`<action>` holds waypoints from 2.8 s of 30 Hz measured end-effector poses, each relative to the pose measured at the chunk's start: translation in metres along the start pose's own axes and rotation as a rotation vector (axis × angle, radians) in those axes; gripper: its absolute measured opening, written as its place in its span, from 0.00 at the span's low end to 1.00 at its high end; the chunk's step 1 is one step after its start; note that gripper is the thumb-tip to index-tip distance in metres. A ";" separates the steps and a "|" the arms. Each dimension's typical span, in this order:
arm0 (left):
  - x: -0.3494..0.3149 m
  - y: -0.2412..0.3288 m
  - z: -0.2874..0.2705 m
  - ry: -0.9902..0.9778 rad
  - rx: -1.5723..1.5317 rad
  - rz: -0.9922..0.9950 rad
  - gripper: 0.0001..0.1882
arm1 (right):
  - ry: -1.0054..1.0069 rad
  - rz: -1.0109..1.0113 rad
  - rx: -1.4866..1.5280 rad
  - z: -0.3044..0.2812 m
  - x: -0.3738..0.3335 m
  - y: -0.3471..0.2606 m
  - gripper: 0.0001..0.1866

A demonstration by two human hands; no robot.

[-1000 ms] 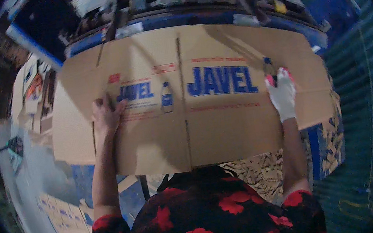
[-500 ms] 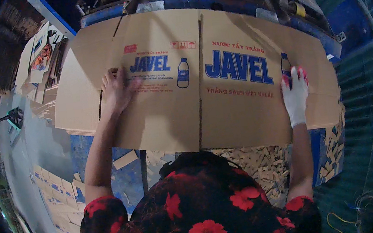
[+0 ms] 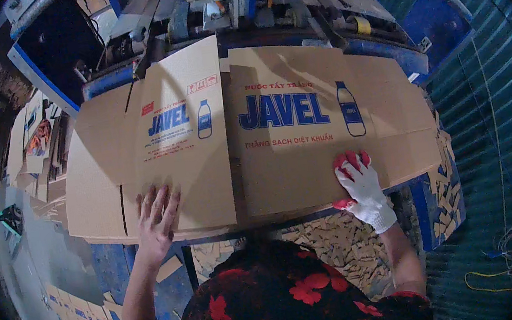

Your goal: The person repeatedly folds flat cardboard sheets into boxes using a machine. They align the sheets, press them into the machine to crease and seal, then remove the finished boxes and place them aside. The process is continuous and repetitive throughout the clip.

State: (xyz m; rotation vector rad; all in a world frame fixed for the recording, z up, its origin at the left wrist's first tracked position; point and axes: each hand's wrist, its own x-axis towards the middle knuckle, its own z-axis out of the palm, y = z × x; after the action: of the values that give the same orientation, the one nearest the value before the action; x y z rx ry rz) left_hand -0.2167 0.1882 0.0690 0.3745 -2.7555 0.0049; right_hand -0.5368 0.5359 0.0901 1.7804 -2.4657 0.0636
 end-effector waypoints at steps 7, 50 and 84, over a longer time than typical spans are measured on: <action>0.055 -0.022 0.024 0.062 0.004 0.041 0.27 | 0.059 -0.033 -0.014 0.003 0.067 0.032 0.39; -0.203 -0.322 -0.027 0.034 -0.105 -1.087 0.24 | 0.943 1.572 0.243 0.068 -0.152 0.067 0.32; -0.027 -0.005 0.001 -0.190 0.002 0.196 0.33 | 0.416 -0.049 -0.180 0.045 -0.035 -0.018 0.05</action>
State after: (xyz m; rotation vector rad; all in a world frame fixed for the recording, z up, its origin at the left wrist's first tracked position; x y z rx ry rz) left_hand -0.1907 0.1899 0.0586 0.1078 -2.9694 0.0222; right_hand -0.5108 0.5593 0.0415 1.5658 -2.0661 0.1822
